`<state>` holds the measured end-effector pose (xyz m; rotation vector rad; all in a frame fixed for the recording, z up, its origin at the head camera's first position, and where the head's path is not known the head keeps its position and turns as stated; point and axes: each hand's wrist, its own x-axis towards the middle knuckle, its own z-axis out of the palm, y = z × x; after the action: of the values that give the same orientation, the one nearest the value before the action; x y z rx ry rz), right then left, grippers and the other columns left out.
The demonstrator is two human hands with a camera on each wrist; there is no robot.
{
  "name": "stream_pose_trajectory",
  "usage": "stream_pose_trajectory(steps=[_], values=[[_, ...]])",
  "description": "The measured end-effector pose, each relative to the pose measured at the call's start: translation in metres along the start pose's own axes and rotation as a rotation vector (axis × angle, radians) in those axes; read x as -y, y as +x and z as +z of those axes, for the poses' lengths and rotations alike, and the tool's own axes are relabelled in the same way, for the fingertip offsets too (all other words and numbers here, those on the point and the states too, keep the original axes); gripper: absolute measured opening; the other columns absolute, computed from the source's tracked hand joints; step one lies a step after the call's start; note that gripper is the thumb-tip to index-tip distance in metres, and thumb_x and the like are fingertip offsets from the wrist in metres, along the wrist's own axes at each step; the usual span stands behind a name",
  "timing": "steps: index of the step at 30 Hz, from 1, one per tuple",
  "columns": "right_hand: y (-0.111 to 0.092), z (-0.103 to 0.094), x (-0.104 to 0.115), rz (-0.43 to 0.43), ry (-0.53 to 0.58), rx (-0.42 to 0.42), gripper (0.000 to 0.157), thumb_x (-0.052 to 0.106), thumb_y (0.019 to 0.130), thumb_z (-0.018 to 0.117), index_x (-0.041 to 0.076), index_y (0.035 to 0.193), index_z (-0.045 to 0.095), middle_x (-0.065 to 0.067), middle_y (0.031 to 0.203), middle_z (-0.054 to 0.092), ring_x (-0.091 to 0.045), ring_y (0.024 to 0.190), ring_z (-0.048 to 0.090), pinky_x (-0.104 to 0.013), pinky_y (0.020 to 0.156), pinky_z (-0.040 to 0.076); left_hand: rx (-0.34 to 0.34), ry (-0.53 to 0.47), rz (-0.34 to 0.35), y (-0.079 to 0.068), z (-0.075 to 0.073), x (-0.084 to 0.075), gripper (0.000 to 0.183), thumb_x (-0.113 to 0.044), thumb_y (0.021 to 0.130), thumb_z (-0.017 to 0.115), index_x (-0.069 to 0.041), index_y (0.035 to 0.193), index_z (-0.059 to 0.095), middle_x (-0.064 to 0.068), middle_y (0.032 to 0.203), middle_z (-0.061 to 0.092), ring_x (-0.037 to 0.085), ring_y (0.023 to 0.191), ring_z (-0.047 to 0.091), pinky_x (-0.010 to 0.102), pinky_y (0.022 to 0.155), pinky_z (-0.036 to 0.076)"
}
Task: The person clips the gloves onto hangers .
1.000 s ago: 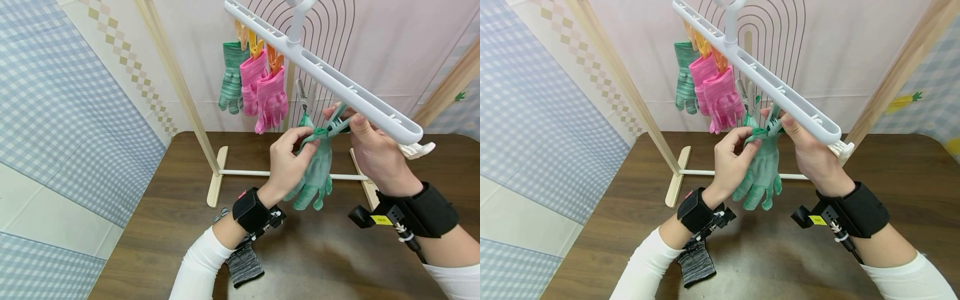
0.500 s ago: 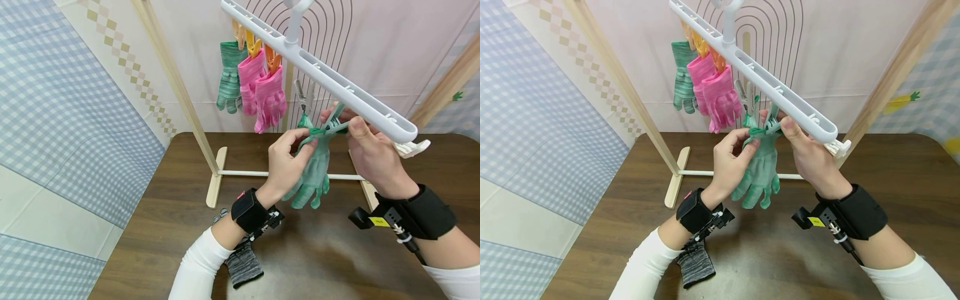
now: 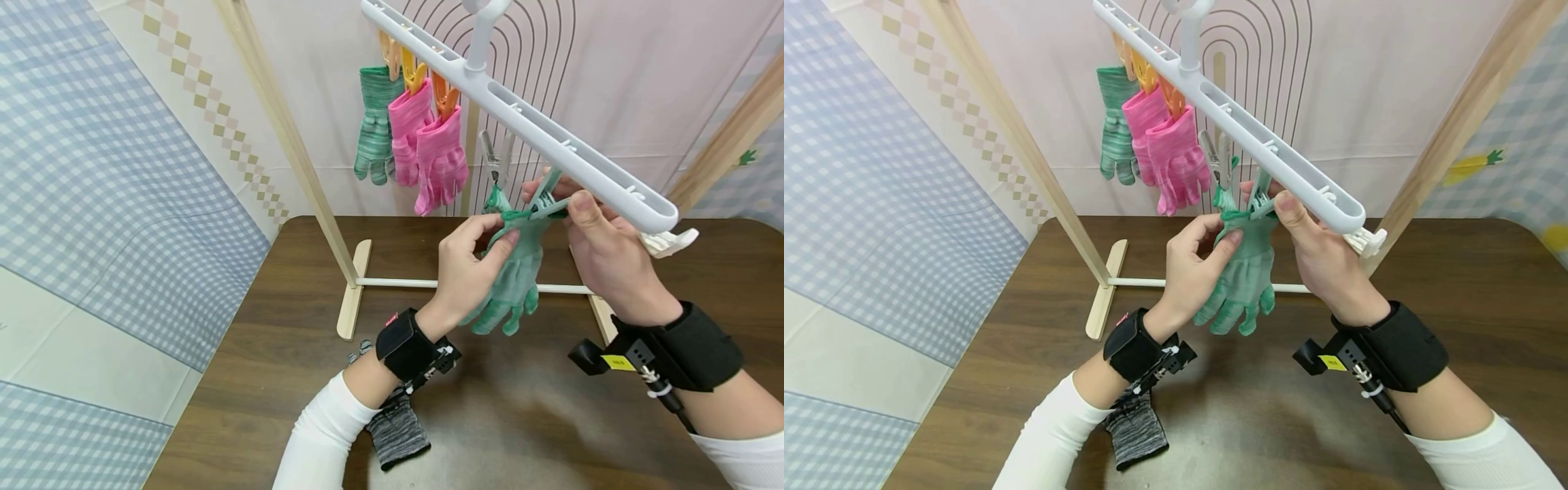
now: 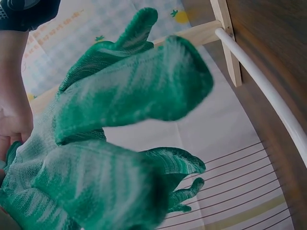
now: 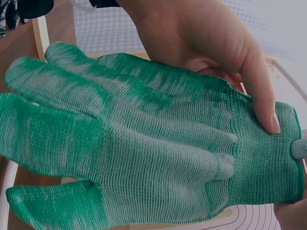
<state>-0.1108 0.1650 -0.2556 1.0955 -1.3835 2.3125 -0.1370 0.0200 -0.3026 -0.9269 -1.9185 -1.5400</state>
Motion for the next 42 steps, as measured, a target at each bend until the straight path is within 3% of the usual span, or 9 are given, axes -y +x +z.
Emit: stream_pose_trajectory(steps=[4, 21, 28, 36, 42], values=[[0.000, 0.000, -0.001, 0.002, 0.014, -0.002, 0.040, 0.010, 0.089, 0.050, -0.004, 0.125, 0.042, -0.015, 0.102, 0.062, -0.024, 0.105, 0.052, -0.030, 0.099, 0.027, 0.016, -0.002, -0.004, -0.001, -0.001, 0.001, 0.016, -0.012, 0.083, 0.059, 0.000, 0.094, 0.060, 0.010, 0.086, 0.060, 0.011, 0.072, 0.053, 0.013, 0.062, 0.044], [-0.001, -0.002, -0.002, -0.019, 0.017, -0.002, 0.046, 0.012, 0.086, 0.054, -0.008, 0.125, 0.040, -0.016, 0.100, 0.062, -0.026, 0.103, 0.052, -0.033, 0.099, 0.027, 0.031, 0.021, -0.010, -0.007, -0.004, 0.005, 0.016, -0.013, 0.083, 0.059, -0.002, 0.095, 0.061, 0.008, 0.085, 0.061, 0.009, 0.072, 0.053, 0.013, 0.063, 0.044], [-0.012, -0.006, -0.005, 0.052, 0.048, -0.012, 0.024, 0.009, 0.089, 0.048, -0.001, 0.110, 0.052, -0.014, 0.104, 0.062, -0.022, 0.106, 0.054, -0.029, 0.102, 0.022, 0.029, 0.032, -0.010, -0.008, -0.005, 0.006, 0.016, -0.013, 0.083, 0.060, -0.002, 0.093, 0.062, 0.008, 0.084, 0.061, 0.010, 0.072, 0.053, 0.013, 0.063, 0.044], [-0.019, -0.014, -0.015, -0.011, -0.014, -0.040, 0.021, -0.002, 0.089, 0.044, -0.007, 0.104, 0.057, -0.009, 0.096, 0.065, -0.016, 0.096, 0.055, -0.024, 0.087, 0.036, 0.030, 0.042, 0.005, -0.009, -0.005, 0.006, 0.015, -0.012, 0.083, 0.059, 0.000, 0.093, 0.062, 0.008, 0.083, 0.061, 0.010, 0.070, 0.053, 0.013, 0.063, 0.045], [-0.025, -0.019, -0.017, 0.000, 0.007, -0.060, 0.021, -0.010, 0.087, 0.043, -0.006, 0.098, 0.060, -0.005, 0.094, 0.064, -0.011, 0.089, 0.054, -0.020, 0.080, 0.041, 0.029, 0.054, 0.011, -0.009, -0.005, 0.007, 0.015, -0.011, 0.083, 0.059, 0.000, 0.092, 0.062, 0.008, 0.082, 0.061, 0.009, 0.070, 0.053, 0.012, 0.063, 0.044]])
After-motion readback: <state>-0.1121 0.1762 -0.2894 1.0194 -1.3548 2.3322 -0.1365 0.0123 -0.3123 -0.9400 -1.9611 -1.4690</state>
